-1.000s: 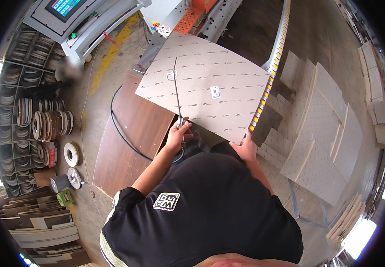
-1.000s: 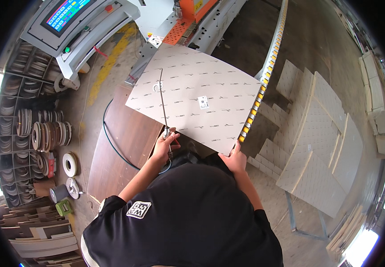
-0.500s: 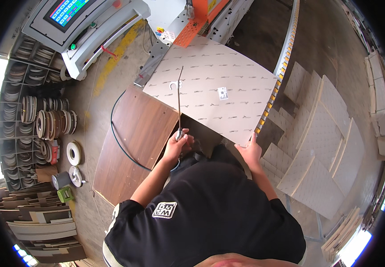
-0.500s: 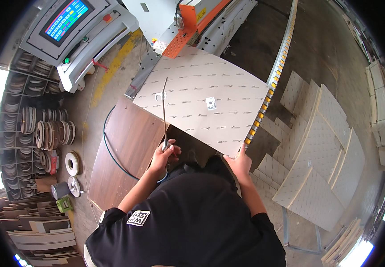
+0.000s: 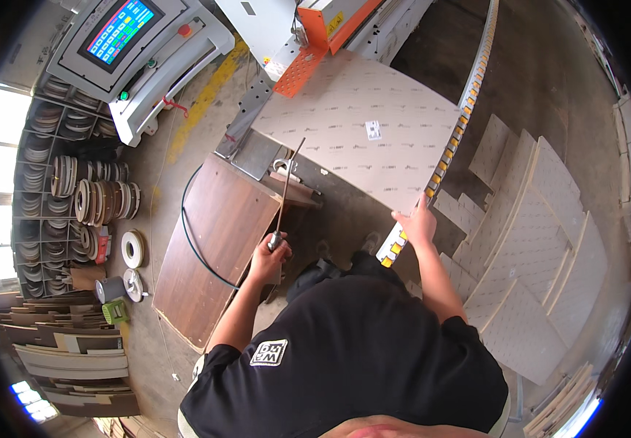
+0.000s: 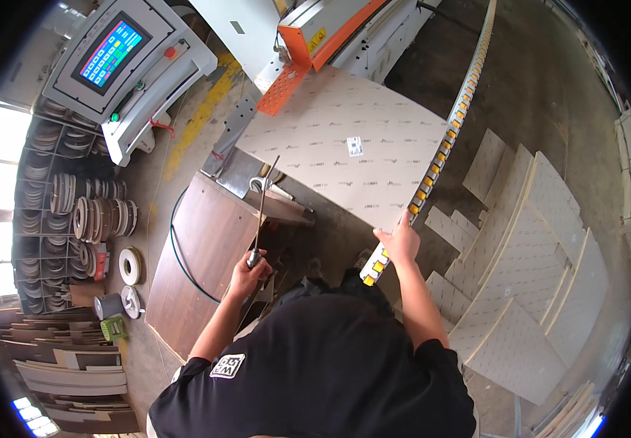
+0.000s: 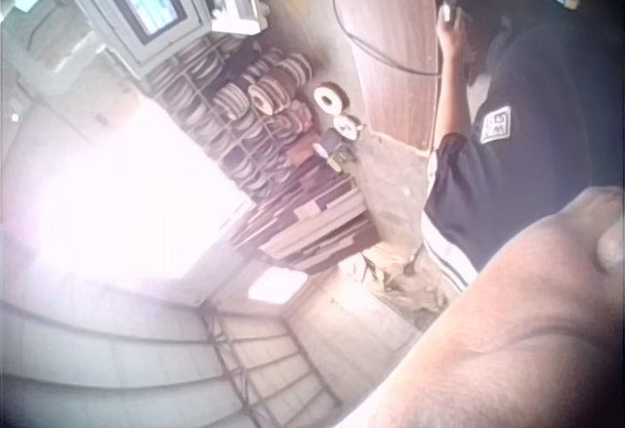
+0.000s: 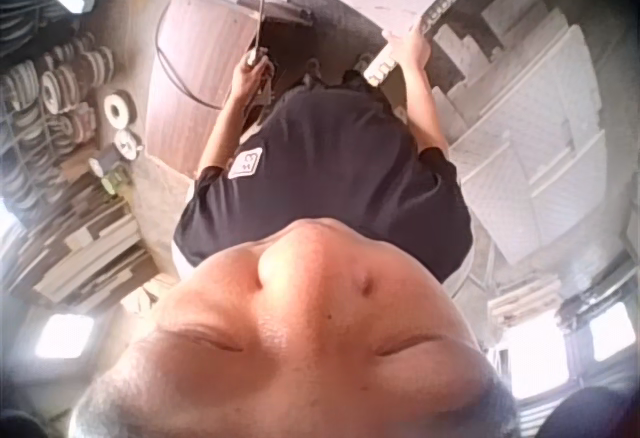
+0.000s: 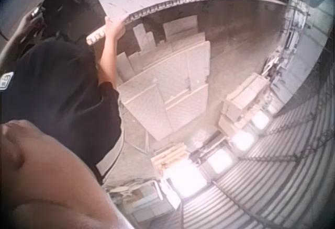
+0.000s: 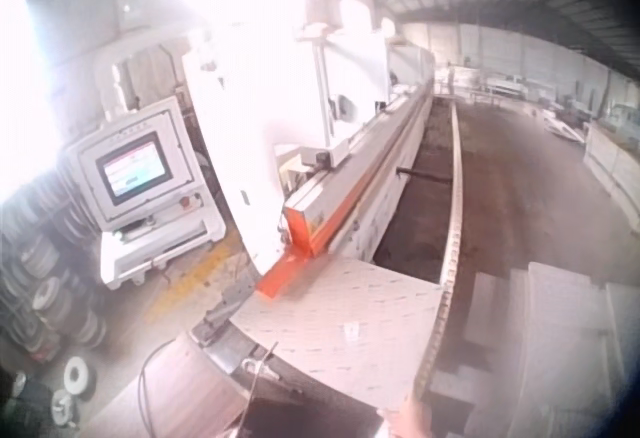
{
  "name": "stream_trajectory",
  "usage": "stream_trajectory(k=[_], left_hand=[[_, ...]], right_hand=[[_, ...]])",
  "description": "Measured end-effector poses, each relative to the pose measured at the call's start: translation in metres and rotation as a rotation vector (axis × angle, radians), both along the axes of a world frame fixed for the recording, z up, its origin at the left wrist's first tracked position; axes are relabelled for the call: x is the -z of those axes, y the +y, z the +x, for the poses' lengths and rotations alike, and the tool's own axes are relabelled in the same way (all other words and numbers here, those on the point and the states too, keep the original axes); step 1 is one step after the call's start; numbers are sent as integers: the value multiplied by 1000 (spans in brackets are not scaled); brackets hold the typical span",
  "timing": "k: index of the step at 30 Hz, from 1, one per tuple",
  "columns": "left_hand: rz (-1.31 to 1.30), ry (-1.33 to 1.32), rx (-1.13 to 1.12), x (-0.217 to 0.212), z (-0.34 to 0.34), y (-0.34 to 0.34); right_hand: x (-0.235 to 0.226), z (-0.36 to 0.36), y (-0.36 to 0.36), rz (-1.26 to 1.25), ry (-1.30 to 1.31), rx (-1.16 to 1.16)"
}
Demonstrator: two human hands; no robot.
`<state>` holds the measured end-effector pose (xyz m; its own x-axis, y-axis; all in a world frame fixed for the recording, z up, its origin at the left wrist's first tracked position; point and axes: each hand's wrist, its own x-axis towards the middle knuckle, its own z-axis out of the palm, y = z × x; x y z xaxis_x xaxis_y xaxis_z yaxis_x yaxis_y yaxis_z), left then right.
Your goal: The person lifts wooden panels from a stack and feeds them into an industrial edge-banding machine, using an air nozzle to clean the machine bed between panels.
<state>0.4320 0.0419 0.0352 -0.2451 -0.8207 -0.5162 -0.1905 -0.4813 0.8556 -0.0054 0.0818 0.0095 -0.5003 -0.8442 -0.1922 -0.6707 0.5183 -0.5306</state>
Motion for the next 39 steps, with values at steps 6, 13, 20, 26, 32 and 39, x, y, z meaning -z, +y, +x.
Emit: stream_trajectory(k=[6,13,20,26,32,39], left_hand=[[-207,-639,142,-13,29,-30],[-342,-1079,729,-70,-25,-37],[-345,-892,1215,-44,-58,-2],[-649,-696,1597,3,-124,1],[-805,-619,1398,-18,-210,-10],[-785,-467,1501,-18,-230,19]], right_hand=[[10,-36,-34,-53,57,24],[53,-89,-24,-385,-318,260],[44,-63,126,-624,-856,784],[91,39,337,-532,-658,1259],[103,215,446,24,-279,1325],[164,301,488,157,-405,1496]])
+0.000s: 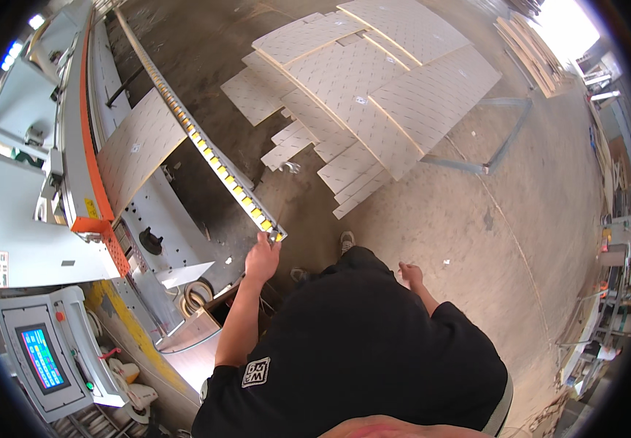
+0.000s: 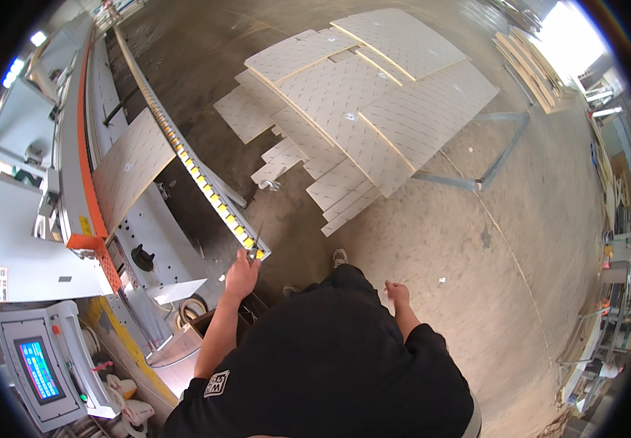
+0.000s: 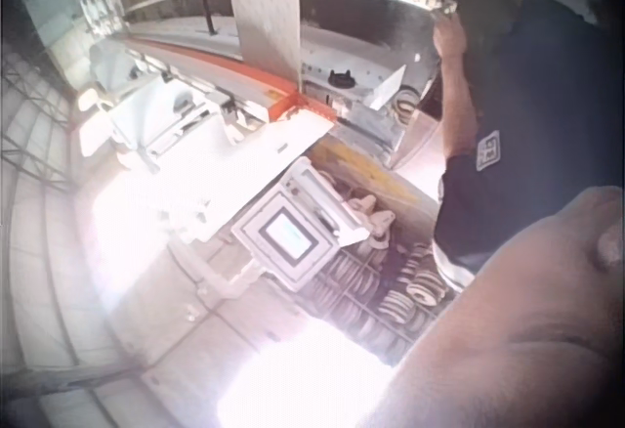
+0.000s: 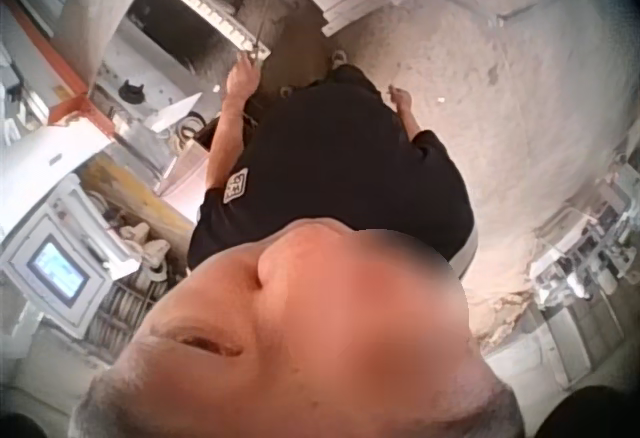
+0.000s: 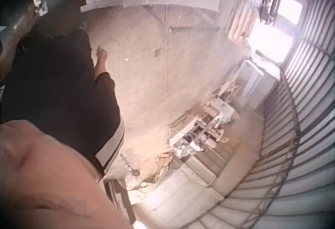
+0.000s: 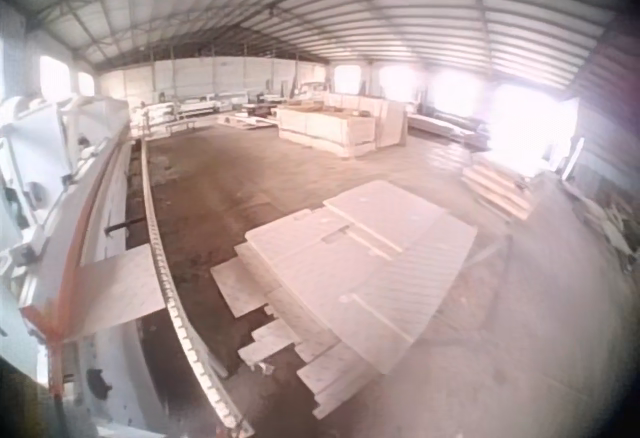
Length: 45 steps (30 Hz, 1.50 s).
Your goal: The person lifts wooden panels from a stack and feeds them into an industrial edge-banding machine, using an air nozzle to clean the machine bed between panels.
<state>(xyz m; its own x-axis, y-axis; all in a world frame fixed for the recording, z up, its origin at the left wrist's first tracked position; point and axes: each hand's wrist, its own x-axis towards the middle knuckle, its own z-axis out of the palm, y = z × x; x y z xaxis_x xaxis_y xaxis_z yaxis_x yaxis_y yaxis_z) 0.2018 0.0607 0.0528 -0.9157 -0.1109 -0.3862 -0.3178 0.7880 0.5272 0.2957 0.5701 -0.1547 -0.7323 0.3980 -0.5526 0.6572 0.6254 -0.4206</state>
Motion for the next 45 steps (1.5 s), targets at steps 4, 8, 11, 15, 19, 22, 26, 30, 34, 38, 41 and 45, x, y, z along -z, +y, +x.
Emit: stream_trajectory(k=[4,8,11,15,19,22,26,30,34,38,41,45], left_hand=[[53,-71,179,-8,-12,50],[64,-136,303,5,-17,83],[87,-192,388,1,-23,97],[39,-277,382,-11,-7,87],[58,-267,356,-16,22,70],[26,-168,204,-26,55,41],[116,-48,-129,-32,98,17],[189,57,-326,-35,112,8],[304,207,-427,-38,113,-8],[118,340,-502,-45,114,-58],[-147,483,-610,-44,154,-122],[-718,593,-819,-60,252,-237]], right_hand=[[22,-31,17,-102,158,3],[-15,-116,17,-220,226,33],[-43,-182,26,-525,303,250],[-83,-270,1,-990,344,531],[-63,-347,15,-1260,310,446],[-82,-371,-55,-1248,201,183],[-155,-356,-194,-1451,84,-161],[-227,-299,-342,-1729,-54,-554],[-248,-249,-433,-1619,-39,-909],[-259,-174,-494,-1411,-180,-1466],[-257,-168,-527,-1442,-151,-1470],[-241,-199,-530,-1238,-100,-1400]])
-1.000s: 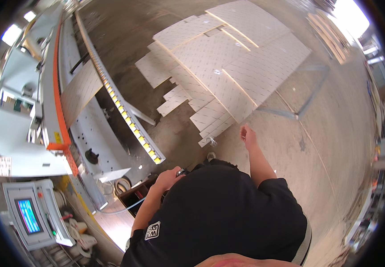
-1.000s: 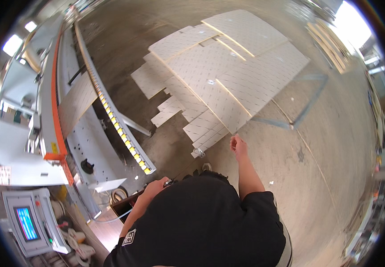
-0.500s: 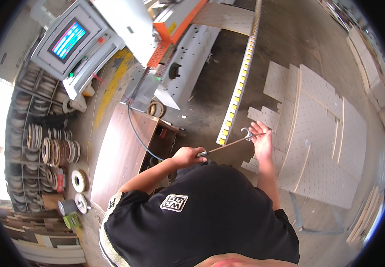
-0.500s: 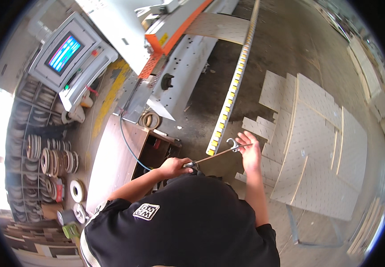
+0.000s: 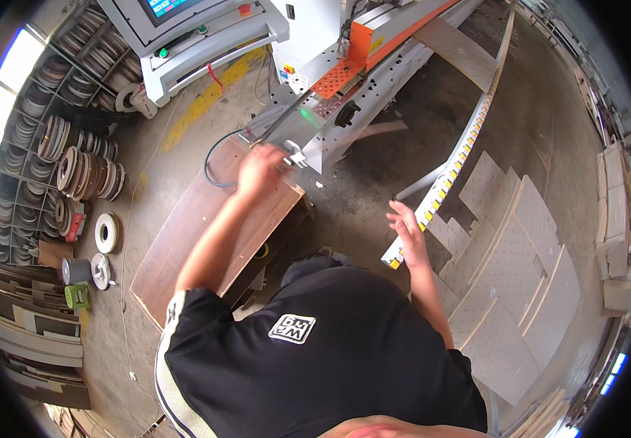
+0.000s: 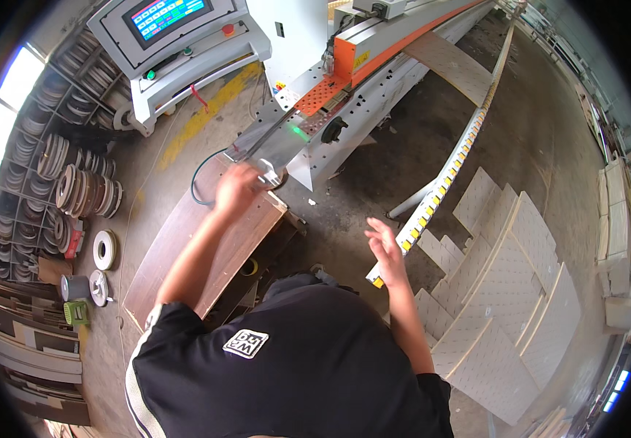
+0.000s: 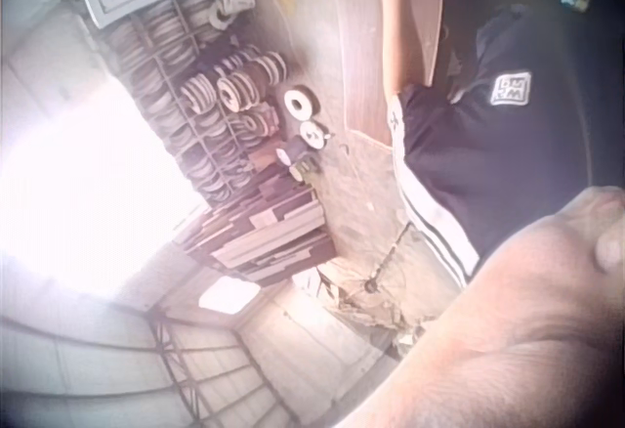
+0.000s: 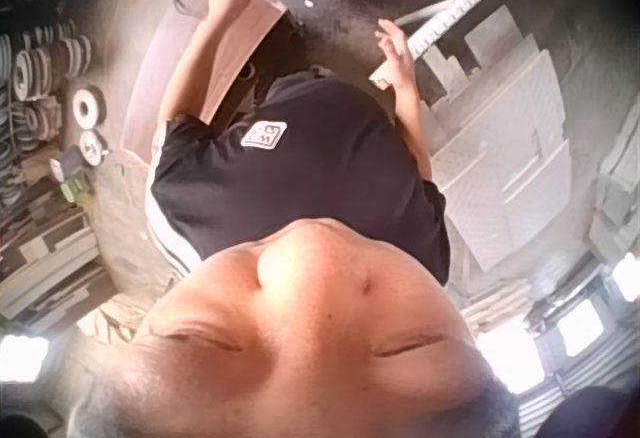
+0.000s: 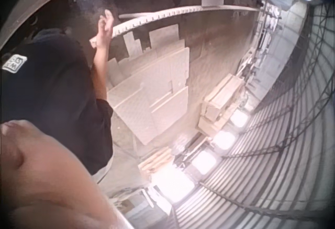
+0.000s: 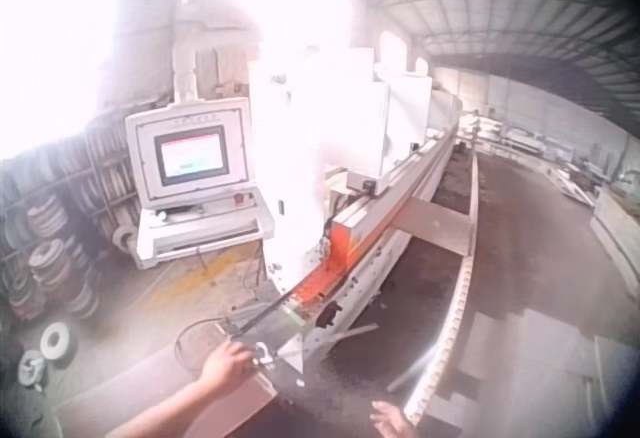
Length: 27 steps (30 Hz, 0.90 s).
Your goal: The person lifts wooden panels from a stack and feeds them into an industrial edge-banding machine, using an air nozzle to clean the machine bed between panels.
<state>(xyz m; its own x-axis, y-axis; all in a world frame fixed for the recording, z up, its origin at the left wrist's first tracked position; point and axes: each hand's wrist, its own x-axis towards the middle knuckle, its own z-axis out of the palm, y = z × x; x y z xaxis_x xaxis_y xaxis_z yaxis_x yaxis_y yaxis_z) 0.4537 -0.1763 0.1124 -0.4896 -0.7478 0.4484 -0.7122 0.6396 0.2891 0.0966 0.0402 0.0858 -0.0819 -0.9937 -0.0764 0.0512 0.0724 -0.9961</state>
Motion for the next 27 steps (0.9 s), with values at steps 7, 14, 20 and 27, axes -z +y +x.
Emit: stream_trajectory(k=[7,14,20,27], left_hand=[[-123,-68,-415,-41,133,-145],[200,943,-254,-61,164,-193],[-523,-392,-518,-138,164,-170],[-339,-119,-520,-114,184,-166]], right_hand=[[83,-35,81,252,107,213],[140,-42,187,578,76,562],[157,-43,256,761,382,445],[184,-41,271,671,534,397]])
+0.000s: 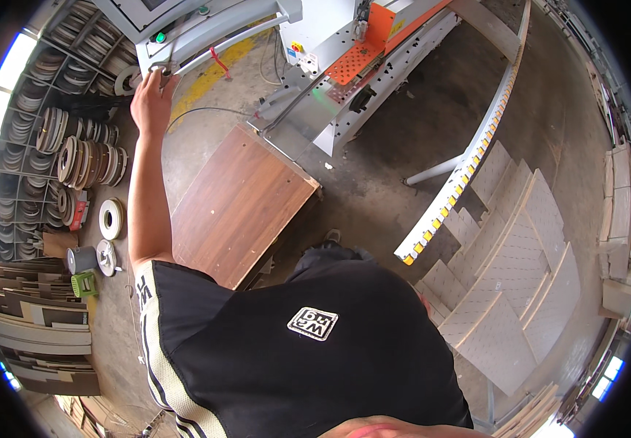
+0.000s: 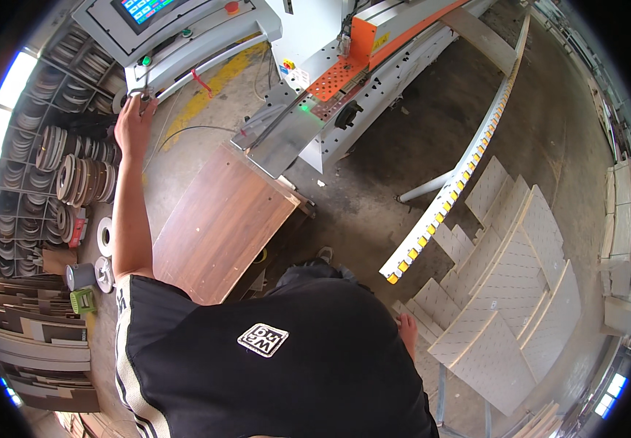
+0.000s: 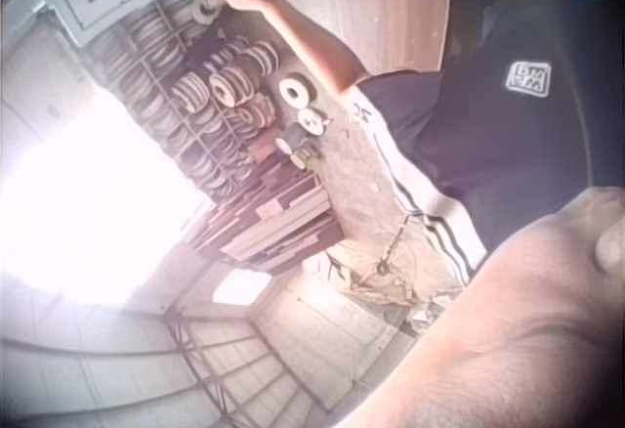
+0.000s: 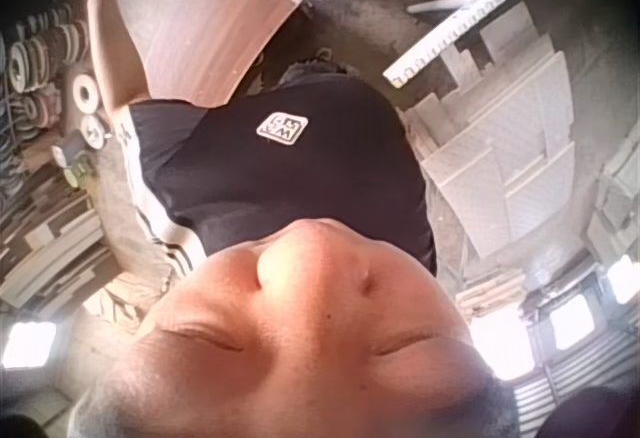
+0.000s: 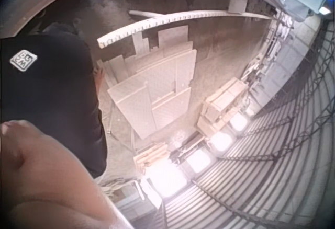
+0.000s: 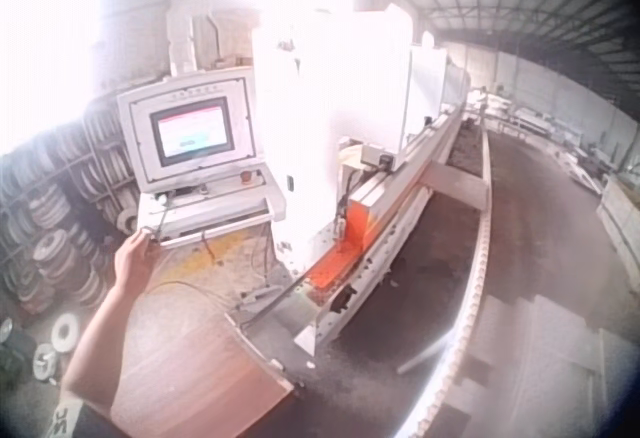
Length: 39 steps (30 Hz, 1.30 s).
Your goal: The person lifts wooden panels from a stack and feeds them into an industrial edge-banding machine, using an air nozzle to clean the machine bed between panels.
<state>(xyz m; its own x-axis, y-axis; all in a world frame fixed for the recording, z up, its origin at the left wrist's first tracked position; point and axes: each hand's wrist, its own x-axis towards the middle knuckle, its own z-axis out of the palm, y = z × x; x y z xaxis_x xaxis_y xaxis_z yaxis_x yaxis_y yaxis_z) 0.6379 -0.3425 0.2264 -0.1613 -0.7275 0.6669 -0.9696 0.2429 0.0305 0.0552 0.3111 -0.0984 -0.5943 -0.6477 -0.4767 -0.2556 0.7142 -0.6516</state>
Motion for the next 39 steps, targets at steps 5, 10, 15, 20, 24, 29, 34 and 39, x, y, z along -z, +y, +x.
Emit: stream_trajectory(k=[5,10,15,20,24,29,34,39], left_hand=[[320,438,67,70,-4,-34],[416,747,38,136,-19,-89],[414,629,-100,187,-22,-152],[739,292,-42,210,-27,-200],[982,134,-99,186,-68,-137],[1137,504,199,199,-176,-78],[1270,722,704,158,-398,133],[1728,451,1077,187,-552,307]], right_hand=[[-23,3,-40,11,-167,102],[-27,-10,-46,-101,-173,35],[-38,-6,-40,-13,-314,306],[-32,26,14,8,-314,376],[-34,55,72,88,-342,547],[3,96,118,154,-266,578],[44,86,149,105,-350,776],[93,18,197,-23,-338,978]])
